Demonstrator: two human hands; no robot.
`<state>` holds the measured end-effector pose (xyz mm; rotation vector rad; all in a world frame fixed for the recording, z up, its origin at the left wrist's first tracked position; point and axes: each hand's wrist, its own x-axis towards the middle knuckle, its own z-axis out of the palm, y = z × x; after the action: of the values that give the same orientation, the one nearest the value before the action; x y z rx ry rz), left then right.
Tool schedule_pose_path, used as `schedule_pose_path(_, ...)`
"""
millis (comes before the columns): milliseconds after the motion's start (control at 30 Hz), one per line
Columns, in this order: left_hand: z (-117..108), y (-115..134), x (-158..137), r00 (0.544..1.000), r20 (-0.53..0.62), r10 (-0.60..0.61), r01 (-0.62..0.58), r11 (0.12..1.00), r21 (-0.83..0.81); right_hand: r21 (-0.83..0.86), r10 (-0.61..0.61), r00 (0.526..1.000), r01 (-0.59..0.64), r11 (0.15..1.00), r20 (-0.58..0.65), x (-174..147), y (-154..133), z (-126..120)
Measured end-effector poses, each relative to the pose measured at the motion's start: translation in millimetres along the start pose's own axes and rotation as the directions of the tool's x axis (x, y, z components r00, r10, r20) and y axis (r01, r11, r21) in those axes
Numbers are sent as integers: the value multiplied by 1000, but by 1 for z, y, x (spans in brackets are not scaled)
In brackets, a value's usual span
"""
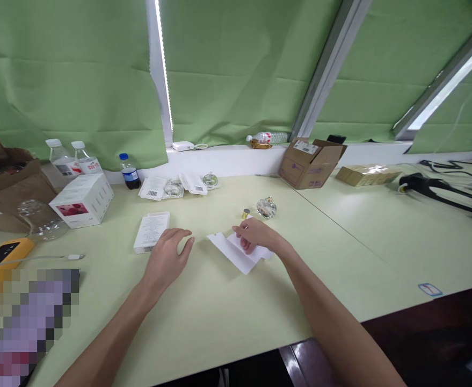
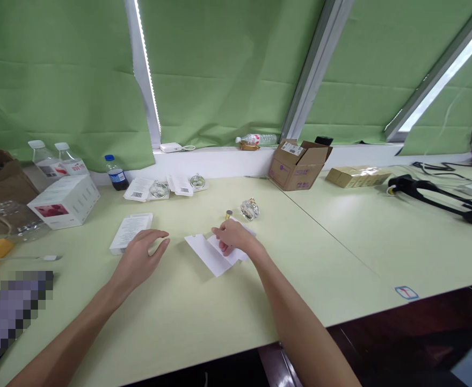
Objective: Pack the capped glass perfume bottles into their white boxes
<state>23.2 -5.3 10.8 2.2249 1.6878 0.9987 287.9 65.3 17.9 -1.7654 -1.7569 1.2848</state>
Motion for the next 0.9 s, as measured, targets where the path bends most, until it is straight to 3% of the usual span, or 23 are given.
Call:
schedule_pose_path(167, -2, 9, -1, 983, 115, -147, 158, 982, -100, 234, -134, 991, 134, 963, -17, 9, -4, 24)
schedule_pose_path(367, -5, 17, -1, 959, 205, -195, 237, 949, -210, 342, -199, 979, 198, 919, -31, 14, -11, 46)
schedule_pose_path(600, 7, 2, -1, 915, 285, -286, 362, 893, -266, 491, -328, 945, 285, 823, 1, 2, -26, 66)
schedule_pose_path(733, 9, -6, 4, 890, 290, -351, 439, 830, -344, 375, -395, 910, 413, 830, -127, 4, -26, 62)
schedule_pose_path(900, 2, -14, 8, 921, 122, -369, 386, 839, -384, 82, -445, 787, 524, 848, -427, 10, -22, 50)
